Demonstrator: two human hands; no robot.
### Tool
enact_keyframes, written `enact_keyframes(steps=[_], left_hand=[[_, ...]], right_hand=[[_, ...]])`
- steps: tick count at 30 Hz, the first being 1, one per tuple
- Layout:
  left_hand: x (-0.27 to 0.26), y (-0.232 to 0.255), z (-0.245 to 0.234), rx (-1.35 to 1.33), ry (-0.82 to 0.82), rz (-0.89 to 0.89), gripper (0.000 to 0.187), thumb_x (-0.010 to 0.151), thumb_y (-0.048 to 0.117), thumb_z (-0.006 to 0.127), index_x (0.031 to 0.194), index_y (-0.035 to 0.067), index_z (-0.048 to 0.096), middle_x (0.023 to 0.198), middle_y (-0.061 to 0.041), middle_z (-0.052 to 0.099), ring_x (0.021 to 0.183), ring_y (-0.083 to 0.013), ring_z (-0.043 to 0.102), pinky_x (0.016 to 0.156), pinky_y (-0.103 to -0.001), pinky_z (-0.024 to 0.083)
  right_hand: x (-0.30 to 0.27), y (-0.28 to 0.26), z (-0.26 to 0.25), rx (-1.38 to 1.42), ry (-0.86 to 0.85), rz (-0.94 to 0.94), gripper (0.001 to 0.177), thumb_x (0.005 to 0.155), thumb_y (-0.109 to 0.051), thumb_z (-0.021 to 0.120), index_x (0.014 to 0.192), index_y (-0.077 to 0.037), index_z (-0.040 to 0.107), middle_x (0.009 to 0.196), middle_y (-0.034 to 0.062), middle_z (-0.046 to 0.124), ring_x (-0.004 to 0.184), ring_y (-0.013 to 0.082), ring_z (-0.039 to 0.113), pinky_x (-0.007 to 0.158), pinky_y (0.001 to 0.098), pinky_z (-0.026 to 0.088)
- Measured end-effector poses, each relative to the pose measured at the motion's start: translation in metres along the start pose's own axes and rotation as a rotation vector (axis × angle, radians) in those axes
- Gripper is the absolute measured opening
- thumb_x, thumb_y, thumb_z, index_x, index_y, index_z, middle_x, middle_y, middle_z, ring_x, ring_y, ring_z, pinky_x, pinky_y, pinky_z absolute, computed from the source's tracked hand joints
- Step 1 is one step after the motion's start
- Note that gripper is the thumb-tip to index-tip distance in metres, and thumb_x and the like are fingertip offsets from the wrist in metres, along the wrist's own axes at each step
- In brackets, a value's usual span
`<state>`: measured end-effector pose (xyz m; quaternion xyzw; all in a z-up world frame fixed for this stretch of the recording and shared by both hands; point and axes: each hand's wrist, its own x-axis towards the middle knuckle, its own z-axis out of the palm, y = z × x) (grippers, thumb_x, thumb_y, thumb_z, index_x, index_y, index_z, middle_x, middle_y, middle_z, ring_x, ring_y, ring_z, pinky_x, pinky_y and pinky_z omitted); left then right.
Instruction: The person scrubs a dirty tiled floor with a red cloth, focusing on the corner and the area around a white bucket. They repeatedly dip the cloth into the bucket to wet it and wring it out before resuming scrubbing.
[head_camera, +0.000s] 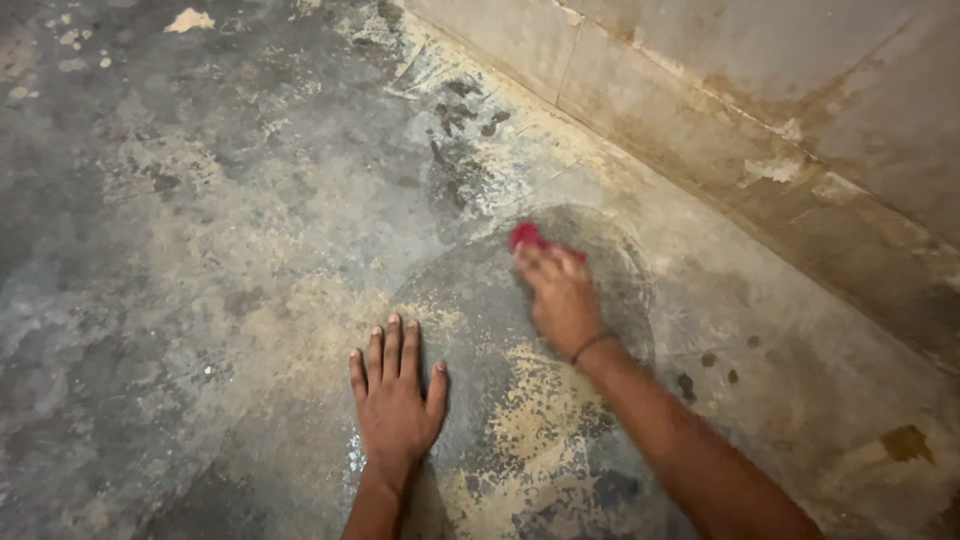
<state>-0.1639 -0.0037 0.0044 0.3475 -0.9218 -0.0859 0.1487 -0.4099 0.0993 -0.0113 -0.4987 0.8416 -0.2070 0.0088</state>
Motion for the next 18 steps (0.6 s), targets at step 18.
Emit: enact_keyframes(steps=[18], left_hand=[[0.006, 0.007, 0.007, -0.014, -0.061, -0.124, 0.065, 0.092, 0.046, 0.05, 0.149, 0.014, 0.046, 0.162, -0.008, 0.039, 0.152, -0.0304, 0.029, 0.126, -0.053, 0.01]], right_hand=[[-0.128, 0.05, -0.009, -0.019, 0.162, 0.113, 0.067, 0.085, 0.018, 0.05, 0.144, -0.01, 0.064, 0.141, 0.0054, 0.066, 0.137, 0.0316, 0.056, 0.117, 0.0381, 0.045]])
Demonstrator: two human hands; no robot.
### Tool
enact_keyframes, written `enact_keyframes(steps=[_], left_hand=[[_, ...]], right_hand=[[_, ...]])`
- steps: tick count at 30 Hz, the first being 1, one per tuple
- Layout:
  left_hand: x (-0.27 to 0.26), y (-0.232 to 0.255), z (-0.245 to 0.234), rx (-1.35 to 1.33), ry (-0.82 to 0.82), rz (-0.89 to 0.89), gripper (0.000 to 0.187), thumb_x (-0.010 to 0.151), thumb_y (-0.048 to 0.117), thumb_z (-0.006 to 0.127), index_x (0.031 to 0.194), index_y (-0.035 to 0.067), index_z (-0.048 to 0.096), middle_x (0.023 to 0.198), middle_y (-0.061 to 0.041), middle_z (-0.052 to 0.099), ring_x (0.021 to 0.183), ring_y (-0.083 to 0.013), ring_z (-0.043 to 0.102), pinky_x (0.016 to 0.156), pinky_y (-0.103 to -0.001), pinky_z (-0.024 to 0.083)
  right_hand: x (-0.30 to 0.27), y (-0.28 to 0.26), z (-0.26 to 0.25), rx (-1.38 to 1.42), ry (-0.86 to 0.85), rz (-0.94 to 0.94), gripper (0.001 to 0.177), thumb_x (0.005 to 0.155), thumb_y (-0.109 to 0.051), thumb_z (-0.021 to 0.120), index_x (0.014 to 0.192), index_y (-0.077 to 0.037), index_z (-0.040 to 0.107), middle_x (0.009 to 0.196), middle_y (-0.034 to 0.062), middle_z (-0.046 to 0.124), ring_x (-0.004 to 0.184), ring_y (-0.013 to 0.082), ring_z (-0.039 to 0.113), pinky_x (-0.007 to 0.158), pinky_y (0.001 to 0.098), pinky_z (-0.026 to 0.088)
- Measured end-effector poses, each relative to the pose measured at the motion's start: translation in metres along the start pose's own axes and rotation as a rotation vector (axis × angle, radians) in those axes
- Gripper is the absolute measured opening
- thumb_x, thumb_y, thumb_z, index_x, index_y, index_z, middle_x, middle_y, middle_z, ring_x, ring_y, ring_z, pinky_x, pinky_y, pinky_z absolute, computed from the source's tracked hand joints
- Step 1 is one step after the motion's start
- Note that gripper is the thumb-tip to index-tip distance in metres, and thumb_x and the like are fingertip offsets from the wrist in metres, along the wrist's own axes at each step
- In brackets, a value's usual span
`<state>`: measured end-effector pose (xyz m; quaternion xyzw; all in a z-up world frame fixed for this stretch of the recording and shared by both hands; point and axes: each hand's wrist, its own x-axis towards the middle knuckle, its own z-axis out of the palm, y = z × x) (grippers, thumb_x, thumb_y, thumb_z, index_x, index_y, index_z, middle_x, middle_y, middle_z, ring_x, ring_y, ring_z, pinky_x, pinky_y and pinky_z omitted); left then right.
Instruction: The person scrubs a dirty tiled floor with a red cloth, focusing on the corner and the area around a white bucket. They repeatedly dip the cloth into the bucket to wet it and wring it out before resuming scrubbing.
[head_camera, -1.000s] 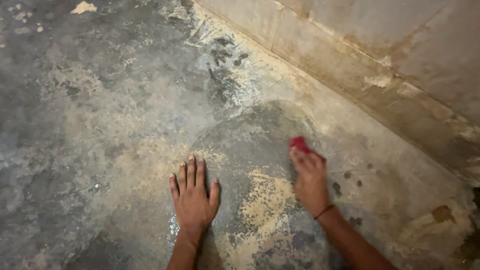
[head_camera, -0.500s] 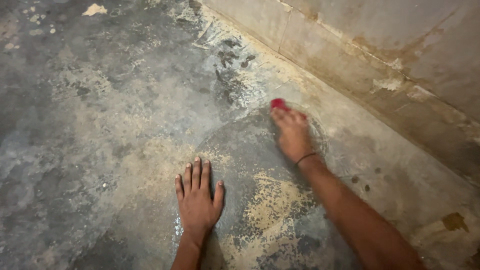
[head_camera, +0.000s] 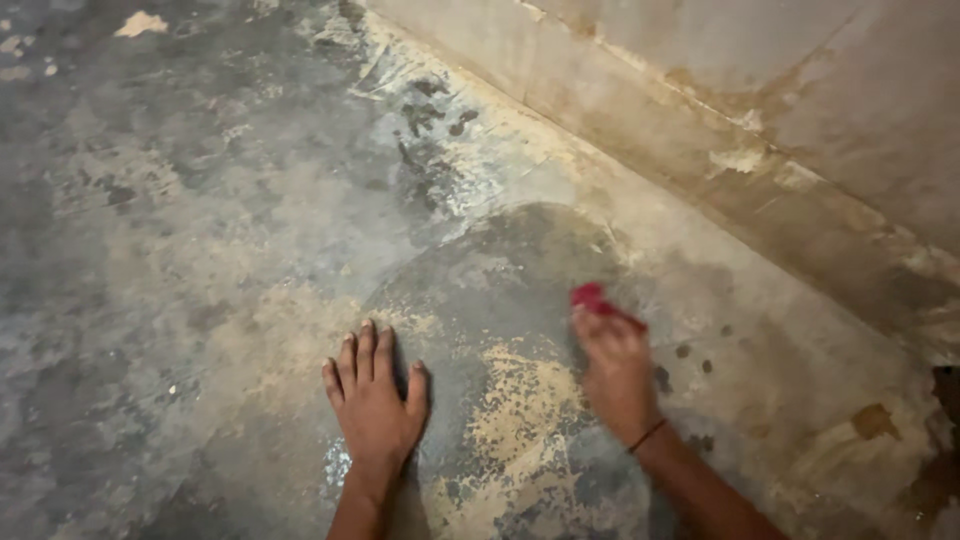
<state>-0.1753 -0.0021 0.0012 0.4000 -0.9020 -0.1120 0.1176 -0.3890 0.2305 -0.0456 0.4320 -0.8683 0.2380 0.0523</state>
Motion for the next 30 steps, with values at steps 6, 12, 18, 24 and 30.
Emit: enact_keyframes(steps=[6, 12, 18, 24, 30], left_hand=[[0.032, 0.027, 0.015, -0.048, -0.026, 0.257, 0.064, 0.101, 0.041, 0.043, 0.155, 0.007, 0.04, 0.164, -0.013, 0.035, 0.154, -0.0309, 0.026, 0.126, -0.054, 0.008], [0.031, 0.03, 0.01, -0.02, -0.08, 0.385, 0.063, 0.099, 0.041, 0.044, 0.154, 0.01, 0.041, 0.161, -0.011, 0.038, 0.15, -0.0294, 0.03, 0.124, -0.053, 0.012], [0.03, 0.029, 0.009, -0.023, -0.046, 0.387, 0.062, 0.097, 0.041, 0.046, 0.151, 0.011, 0.045, 0.16, -0.01, 0.04, 0.149, -0.0291, 0.032, 0.124, -0.052, 0.016], [0.03, 0.032, 0.009, -0.008, -0.046, 0.374, 0.063, 0.096, 0.039, 0.047, 0.151, 0.009, 0.045, 0.158, -0.012, 0.042, 0.148, -0.0301, 0.033, 0.123, -0.052, 0.017], [0.028, 0.036, 0.009, 0.007, -0.022, 0.364, 0.061, 0.096, 0.039, 0.045, 0.15, 0.011, 0.046, 0.158, -0.011, 0.043, 0.148, -0.0294, 0.034, 0.123, -0.053, 0.017]], right_hand=[[0.058, -0.037, 0.018, -0.002, -0.087, -0.18, 0.065, 0.082, 0.011, 0.053, 0.142, -0.01, 0.061, 0.146, 0.006, 0.062, 0.137, 0.0341, 0.049, 0.119, 0.0523, 0.036], [0.153, 0.021, 0.025, -0.111, 0.006, -0.107, 0.067, 0.075, 0.011, 0.054, 0.138, -0.009, 0.066, 0.145, 0.0079, 0.062, 0.133, 0.0384, 0.05, 0.109, 0.0487, 0.038], [0.128, 0.102, -0.019, -0.097, 0.192, -0.019, 0.06, 0.071, 0.005, 0.06, 0.131, -0.003, 0.067, 0.138, 0.0132, 0.065, 0.125, 0.0379, 0.056, 0.111, 0.0474, 0.04], [0.048, 0.12, -0.036, -0.186, 0.278, 0.182, 0.051, 0.084, 0.004, 0.061, 0.134, -0.004, 0.069, 0.138, 0.0128, 0.066, 0.126, 0.037, 0.055, 0.112, 0.0465, 0.039], [0.092, 0.112, -0.017, -0.038, 0.276, 0.08, 0.066, 0.068, 0.003, 0.059, 0.134, 0.003, 0.066, 0.14, 0.0187, 0.061, 0.127, 0.0435, 0.05, 0.112, 0.0493, 0.039]])
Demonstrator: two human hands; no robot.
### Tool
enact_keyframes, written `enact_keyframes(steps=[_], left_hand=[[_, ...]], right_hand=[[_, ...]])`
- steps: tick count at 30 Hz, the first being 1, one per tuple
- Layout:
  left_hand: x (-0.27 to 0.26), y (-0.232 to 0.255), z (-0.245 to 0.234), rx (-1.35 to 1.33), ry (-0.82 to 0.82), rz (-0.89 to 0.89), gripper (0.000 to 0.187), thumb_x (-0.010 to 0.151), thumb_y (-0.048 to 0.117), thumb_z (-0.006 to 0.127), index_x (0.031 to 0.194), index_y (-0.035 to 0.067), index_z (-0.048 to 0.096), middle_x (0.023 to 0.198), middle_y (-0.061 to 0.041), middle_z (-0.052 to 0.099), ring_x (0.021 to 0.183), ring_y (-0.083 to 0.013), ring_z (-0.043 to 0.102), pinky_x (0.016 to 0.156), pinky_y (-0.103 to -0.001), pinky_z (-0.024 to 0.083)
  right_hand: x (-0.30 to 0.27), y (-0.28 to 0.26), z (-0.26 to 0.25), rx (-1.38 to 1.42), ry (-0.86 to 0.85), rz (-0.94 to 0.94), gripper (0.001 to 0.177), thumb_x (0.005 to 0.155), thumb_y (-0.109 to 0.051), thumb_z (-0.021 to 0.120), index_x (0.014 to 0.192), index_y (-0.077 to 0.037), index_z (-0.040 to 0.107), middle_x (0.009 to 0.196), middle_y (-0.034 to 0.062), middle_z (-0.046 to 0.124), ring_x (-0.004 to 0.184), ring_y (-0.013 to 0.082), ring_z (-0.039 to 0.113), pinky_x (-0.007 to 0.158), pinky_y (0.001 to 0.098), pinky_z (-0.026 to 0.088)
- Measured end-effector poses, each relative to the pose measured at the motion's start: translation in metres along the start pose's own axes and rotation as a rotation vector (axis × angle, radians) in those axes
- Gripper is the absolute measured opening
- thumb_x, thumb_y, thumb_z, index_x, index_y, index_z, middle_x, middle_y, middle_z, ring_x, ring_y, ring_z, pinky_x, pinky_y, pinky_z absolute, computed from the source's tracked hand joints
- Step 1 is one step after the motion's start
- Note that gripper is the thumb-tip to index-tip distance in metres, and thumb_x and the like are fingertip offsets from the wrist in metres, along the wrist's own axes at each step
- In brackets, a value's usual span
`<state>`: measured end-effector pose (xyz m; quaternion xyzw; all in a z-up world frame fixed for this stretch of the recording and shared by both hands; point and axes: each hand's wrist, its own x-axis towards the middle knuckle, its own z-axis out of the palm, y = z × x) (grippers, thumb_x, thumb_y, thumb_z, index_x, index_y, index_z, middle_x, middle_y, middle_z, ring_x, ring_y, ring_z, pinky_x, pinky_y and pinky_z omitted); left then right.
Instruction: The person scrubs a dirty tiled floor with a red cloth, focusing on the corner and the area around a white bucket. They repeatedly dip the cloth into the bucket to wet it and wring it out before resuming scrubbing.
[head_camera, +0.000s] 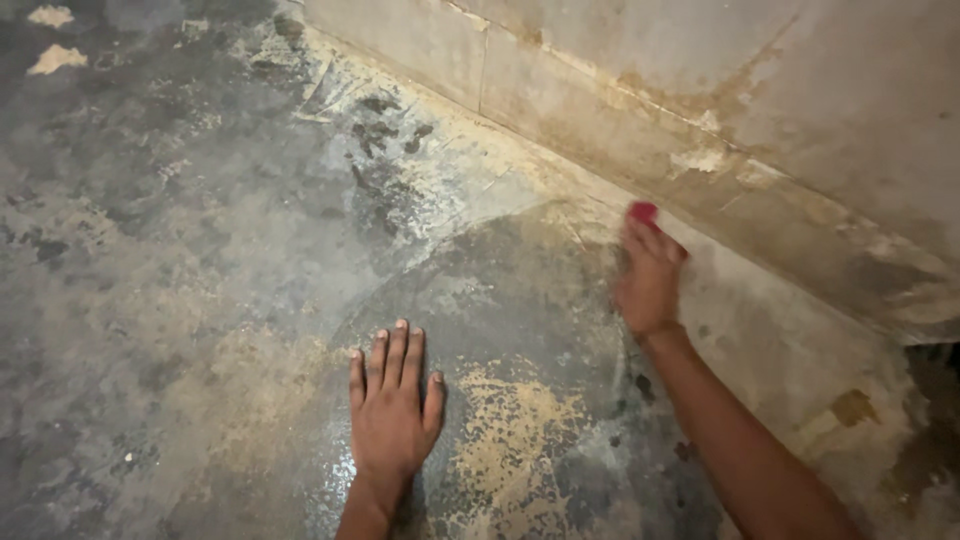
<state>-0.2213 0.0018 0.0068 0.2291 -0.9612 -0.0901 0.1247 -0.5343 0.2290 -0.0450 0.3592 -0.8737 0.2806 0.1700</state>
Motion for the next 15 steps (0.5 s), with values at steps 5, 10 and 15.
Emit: enact_keyframes(steps=[5, 10, 15], left_hand=[[0.001, -0.002, 0.001, 0.0, -0.023, 0.005, 0.062, 0.096, 0.04, 0.045, 0.15, 0.01, 0.045, 0.159, -0.011, 0.042, 0.148, -0.03, 0.034, 0.122, -0.053, 0.017], [0.0, -0.006, 0.002, -0.009, -0.046, 0.002, 0.062, 0.096, 0.04, 0.044, 0.151, 0.01, 0.045, 0.159, -0.01, 0.041, 0.148, -0.0294, 0.033, 0.123, -0.053, 0.016], [-0.001, -0.007, 0.004, -0.001, -0.038, 0.015, 0.063, 0.096, 0.04, 0.044, 0.151, 0.01, 0.045, 0.159, -0.011, 0.041, 0.148, -0.0301, 0.033, 0.122, -0.053, 0.015]], right_hand=[[0.066, -0.039, 0.078, 0.085, -0.041, -0.139, 0.048, 0.082, 0.003, 0.062, 0.13, -0.001, 0.068, 0.141, 0.0147, 0.063, 0.127, 0.0402, 0.054, 0.114, 0.0468, 0.042], [0.07, -0.045, 0.077, 0.137, -0.09, -0.187, 0.045, 0.09, 0.0, 0.064, 0.134, -0.006, 0.067, 0.141, 0.0118, 0.063, 0.131, 0.0395, 0.053, 0.116, 0.046, 0.042], [0.016, -0.032, 0.016, -0.034, -0.053, 0.006, 0.053, 0.081, 0.003, 0.061, 0.134, -0.005, 0.066, 0.141, 0.0126, 0.063, 0.131, 0.0432, 0.051, 0.116, 0.0534, 0.035]])
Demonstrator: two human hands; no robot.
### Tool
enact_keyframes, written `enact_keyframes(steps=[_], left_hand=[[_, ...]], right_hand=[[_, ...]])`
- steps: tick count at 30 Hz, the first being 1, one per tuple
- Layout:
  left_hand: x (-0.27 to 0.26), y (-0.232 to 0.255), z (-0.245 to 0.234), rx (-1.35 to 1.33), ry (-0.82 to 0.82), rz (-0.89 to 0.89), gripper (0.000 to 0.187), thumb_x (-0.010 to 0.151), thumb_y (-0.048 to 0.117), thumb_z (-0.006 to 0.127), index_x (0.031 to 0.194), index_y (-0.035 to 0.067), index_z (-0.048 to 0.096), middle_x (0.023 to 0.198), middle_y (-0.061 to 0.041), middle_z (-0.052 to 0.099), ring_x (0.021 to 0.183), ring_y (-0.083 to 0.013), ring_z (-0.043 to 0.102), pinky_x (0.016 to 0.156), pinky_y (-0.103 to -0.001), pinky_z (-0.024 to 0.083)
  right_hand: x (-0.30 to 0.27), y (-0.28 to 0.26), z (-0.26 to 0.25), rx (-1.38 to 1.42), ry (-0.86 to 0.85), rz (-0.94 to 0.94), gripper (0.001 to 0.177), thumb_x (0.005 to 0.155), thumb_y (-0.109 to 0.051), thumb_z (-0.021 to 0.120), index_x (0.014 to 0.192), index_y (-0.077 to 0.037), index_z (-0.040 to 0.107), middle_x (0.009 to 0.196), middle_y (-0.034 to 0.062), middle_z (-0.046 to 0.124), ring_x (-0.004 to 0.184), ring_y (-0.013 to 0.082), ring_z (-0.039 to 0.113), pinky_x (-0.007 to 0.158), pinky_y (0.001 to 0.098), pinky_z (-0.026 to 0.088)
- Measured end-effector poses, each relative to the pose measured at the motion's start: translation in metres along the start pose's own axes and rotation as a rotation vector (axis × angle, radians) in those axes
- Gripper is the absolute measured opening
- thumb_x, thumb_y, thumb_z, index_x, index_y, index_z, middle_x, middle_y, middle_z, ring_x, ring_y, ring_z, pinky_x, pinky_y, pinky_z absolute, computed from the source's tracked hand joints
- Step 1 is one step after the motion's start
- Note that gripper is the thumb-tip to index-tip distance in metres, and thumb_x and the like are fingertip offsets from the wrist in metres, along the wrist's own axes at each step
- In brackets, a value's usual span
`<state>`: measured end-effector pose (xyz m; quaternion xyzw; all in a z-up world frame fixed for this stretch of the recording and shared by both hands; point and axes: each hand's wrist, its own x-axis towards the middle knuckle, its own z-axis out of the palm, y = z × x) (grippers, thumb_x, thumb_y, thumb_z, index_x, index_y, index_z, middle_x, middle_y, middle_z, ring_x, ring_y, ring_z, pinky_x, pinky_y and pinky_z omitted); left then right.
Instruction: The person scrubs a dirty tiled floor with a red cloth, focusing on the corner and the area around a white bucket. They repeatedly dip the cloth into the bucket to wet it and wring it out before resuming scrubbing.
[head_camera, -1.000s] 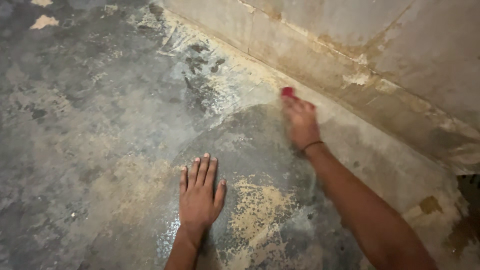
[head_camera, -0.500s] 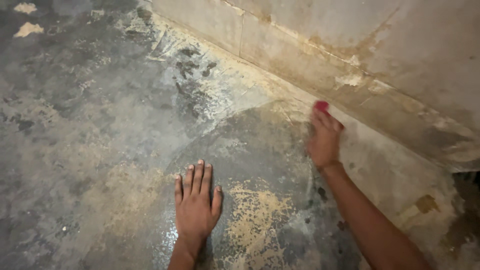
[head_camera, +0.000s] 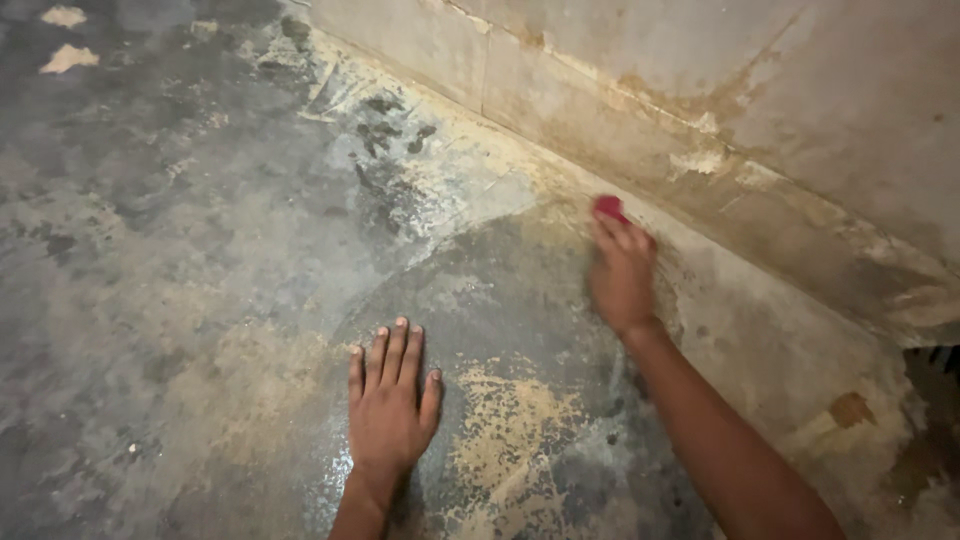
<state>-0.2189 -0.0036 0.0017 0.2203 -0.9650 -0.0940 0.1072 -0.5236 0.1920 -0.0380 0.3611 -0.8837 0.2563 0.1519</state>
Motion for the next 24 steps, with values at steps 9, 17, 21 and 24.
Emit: enact_keyframes(steps=[9, 17, 21, 24], left_hand=[[0.0, 0.001, 0.0, -0.019, 0.003, -0.007, 0.063, 0.097, 0.04, 0.043, 0.152, 0.009, 0.043, 0.16, -0.012, 0.039, 0.149, -0.032, 0.031, 0.122, -0.053, 0.015], [0.001, 0.003, 0.009, 0.069, 0.008, 0.022, 0.064, 0.095, 0.039, 0.041, 0.152, 0.009, 0.041, 0.161, -0.014, 0.036, 0.147, -0.0327, 0.029, 0.119, -0.056, 0.016], [-0.002, 0.005, 0.006, 0.062, -0.006, -0.001, 0.063, 0.096, 0.039, 0.042, 0.152, 0.009, 0.041, 0.161, -0.012, 0.036, 0.149, -0.0319, 0.03, 0.121, -0.056, 0.016], [-0.001, 0.006, 0.004, 0.041, -0.019, -0.014, 0.065, 0.094, 0.039, 0.042, 0.152, 0.008, 0.042, 0.16, -0.013, 0.037, 0.149, -0.0321, 0.03, 0.122, -0.057, 0.015]], right_hand=[[-0.096, 0.027, -0.052, -0.02, 0.064, 0.132, 0.061, 0.081, 0.007, 0.056, 0.14, -0.005, 0.063, 0.145, 0.0153, 0.061, 0.134, 0.0435, 0.05, 0.12, 0.0503, 0.036], [0.003, 0.003, 0.023, 0.068, 0.063, -0.003, 0.062, 0.071, 0.008, 0.056, 0.132, 0.001, 0.066, 0.139, 0.0187, 0.063, 0.132, 0.045, 0.05, 0.116, 0.0507, 0.039], [0.046, -0.028, 0.053, 0.137, 0.056, -0.135, 0.05, 0.076, 0.005, 0.061, 0.126, 0.003, 0.066, 0.135, 0.0206, 0.064, 0.125, 0.0449, 0.054, 0.112, 0.0497, 0.042], [0.06, -0.071, 0.068, 0.193, -0.04, -0.241, 0.055, 0.066, 0.007, 0.059, 0.12, 0.004, 0.067, 0.129, 0.0214, 0.065, 0.122, 0.0439, 0.056, 0.11, 0.0502, 0.043]])
